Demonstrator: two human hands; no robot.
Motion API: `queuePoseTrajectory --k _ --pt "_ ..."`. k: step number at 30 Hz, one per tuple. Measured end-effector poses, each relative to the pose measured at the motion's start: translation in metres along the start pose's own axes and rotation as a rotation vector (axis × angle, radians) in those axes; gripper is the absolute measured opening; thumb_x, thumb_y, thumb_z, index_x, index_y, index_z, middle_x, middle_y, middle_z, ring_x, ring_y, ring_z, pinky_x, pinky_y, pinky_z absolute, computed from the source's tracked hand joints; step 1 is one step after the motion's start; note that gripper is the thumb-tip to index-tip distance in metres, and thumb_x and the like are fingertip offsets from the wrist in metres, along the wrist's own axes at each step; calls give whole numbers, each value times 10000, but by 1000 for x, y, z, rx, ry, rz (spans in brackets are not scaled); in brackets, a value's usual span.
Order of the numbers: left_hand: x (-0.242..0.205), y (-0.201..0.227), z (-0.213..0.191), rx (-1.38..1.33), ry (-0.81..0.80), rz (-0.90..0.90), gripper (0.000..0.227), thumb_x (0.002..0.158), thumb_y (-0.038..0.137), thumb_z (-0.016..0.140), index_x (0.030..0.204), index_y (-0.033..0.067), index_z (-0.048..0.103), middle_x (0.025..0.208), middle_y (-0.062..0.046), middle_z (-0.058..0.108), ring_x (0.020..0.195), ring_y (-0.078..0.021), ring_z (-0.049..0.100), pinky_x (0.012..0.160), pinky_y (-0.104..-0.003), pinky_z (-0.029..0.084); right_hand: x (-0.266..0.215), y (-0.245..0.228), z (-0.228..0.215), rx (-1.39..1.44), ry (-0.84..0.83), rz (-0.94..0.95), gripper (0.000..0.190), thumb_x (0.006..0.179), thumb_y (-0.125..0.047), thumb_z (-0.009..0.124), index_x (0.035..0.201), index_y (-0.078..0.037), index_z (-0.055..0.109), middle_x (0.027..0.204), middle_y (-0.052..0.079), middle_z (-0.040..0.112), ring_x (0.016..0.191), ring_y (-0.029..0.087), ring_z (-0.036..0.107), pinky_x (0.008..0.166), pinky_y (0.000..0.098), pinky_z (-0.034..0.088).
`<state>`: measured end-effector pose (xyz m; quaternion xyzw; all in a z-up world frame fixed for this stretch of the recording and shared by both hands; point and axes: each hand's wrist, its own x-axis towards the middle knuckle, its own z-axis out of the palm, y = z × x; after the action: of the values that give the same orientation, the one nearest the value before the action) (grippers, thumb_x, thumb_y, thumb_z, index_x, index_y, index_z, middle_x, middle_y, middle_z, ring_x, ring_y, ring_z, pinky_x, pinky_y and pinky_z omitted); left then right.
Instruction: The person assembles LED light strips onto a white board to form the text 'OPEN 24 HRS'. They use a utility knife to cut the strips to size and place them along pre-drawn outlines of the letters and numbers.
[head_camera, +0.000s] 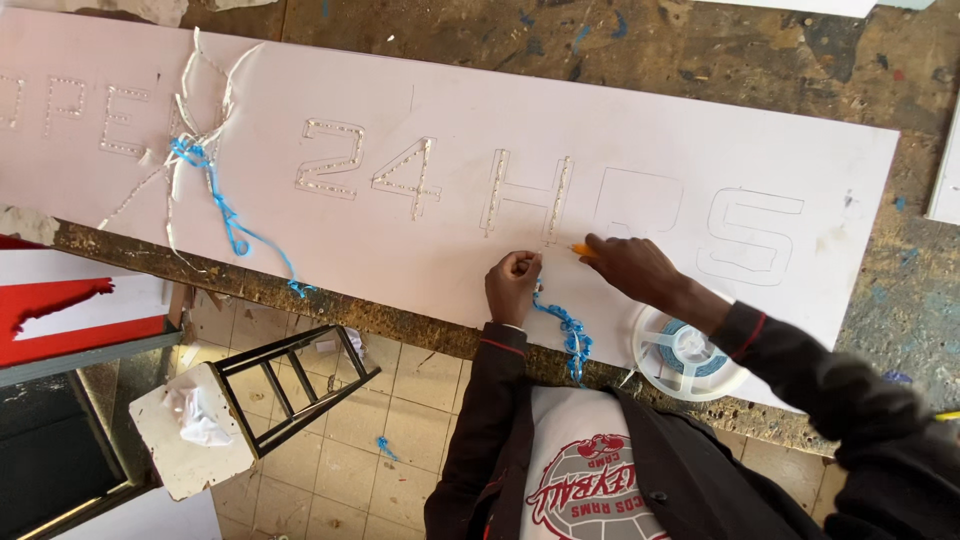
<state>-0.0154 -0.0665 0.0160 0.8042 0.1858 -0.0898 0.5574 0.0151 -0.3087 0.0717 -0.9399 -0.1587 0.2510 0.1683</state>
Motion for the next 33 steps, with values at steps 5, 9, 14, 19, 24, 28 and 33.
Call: queuePoseTrajectory --k 5,9,14,19,24,28,33 --pt "-17 -11 -17 -380 -27 -1 179 1024 209 875 1123 66 833 939 -87 790 776 -137 742 655 -273 613 -35 20 -2 246 139 213 379 1181 -488 579 1409 -186 573 1083 246 823 973 568 807 893 701 646" --pt "-24 -39 -18 -521 -77 68 226 1040 191 908 1180 31 831 973 -92 786 882 -117 678 839 -308 589 -65 73 31 198 456 391 363 1144 -522 693 1379 -247 664 1126 114 847 1002 456 822 912 614 652" --pt "-58 7 -24 -536 -145 140 238 983 41 915 1147 50 743 984 -71 791 933 -100 727 907 -273 601 -87 87 66 250 1054 274 382 1046 -202 918 1353 -91 719 1308 163 668 1272 431 648 1126 534 516" --pt "-85 44 -5 -438 -388 150 789 903 -3 958 1550 40 508 934 -78 750 893 -108 725 943 -316 598 -87 -43 60 931 767 184 280 1079 -305 810 1355 -258 788 1256 27 830 1174 312 796 1093 536 571" --pt "-77 25 1 -280 -340 174 157 1054 150 877 1179 55 873 958 -76 849 744 -92 740 604 -237 601 -96 -82 55 1120 421 -1 300 1172 -306 639 1428 -199 753 1012 162 867 980 340 828 987 527 603" --pt "-48 16 -18 -251 -330 212 155 1063 151 849 1160 31 848 1019 -155 838 718 -165 771 554 -242 566 -75 -67 66 967 444 70 191 1128 -243 713 1233 -151 842 746 132 788 742 300 734 839 486 604" --pt "14 0 -26 -540 -175 181 164 1138 190 723 1237 60 742 1135 -72 740 894 -147 715 745 -261 623 -43 -67 56 1060 469 159 245 1111 -368 770 1053 -176 911 619 56 671 617 152 580 666 355 533"
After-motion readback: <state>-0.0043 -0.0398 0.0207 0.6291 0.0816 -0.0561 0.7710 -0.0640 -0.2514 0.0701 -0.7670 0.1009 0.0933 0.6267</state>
